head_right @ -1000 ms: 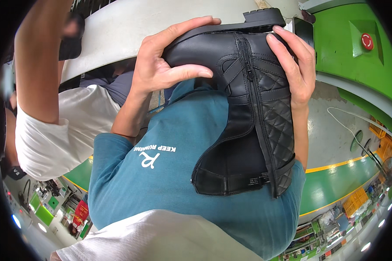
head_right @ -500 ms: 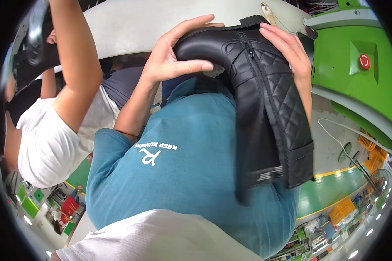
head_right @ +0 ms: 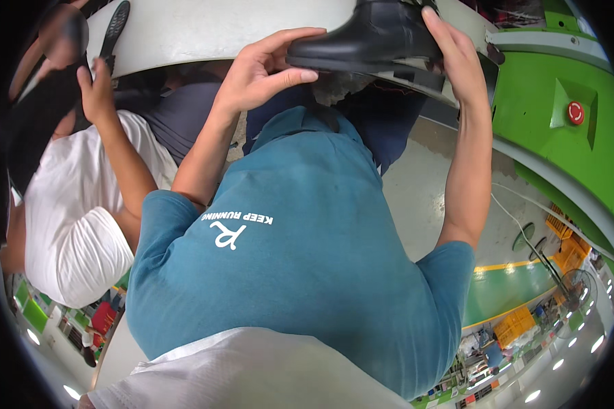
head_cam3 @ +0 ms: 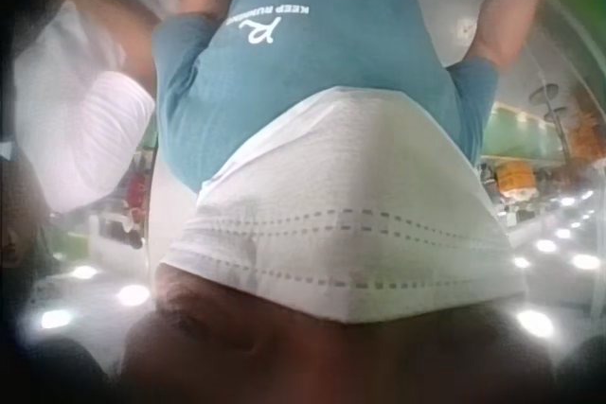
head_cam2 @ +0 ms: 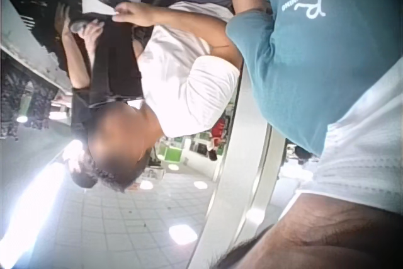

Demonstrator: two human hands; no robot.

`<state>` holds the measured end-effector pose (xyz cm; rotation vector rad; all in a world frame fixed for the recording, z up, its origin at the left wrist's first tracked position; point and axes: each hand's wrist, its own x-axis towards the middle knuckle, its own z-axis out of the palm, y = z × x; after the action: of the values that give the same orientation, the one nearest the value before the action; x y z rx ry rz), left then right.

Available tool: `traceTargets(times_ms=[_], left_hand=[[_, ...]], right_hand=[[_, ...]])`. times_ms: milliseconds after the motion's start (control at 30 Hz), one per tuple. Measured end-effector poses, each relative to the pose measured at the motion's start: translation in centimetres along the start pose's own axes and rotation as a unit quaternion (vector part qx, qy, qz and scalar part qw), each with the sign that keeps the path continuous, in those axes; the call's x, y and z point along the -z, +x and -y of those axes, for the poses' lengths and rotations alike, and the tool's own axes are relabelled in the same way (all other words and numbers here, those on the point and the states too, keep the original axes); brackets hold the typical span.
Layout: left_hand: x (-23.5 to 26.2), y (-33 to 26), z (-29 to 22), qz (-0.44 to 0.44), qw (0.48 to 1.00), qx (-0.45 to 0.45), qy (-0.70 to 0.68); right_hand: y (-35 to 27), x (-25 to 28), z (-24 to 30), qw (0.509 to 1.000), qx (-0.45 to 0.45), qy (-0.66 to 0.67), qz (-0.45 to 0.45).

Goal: The recorder is inspecting and cleaning black boots as they come off a conveyor belt in a shoe manufacturing facility.

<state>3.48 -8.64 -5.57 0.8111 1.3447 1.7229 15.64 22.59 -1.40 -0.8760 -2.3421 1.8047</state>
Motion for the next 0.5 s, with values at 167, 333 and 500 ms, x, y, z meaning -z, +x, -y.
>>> traceTargets(times_ms=[167,333,500], left_hand=[[1.8,1.3,2.0,-0.094,0.898,-0.151,0.403],[2.3,1.8,2.4,-0.1,0.893,-0.221,0.378],[-0.3,3.9,1.5,-0.11,0.963,-0.22,0.11]], right_hand=[[1.6,-0.7,1.5,0.96,0.123,-0.25,-0.031],[-2.8,-5.1,3.4,0.845,0.433,-0.312,0.037],[-2.1,-6.3,1.6,0.804,0.514,-0.298,0.008]])
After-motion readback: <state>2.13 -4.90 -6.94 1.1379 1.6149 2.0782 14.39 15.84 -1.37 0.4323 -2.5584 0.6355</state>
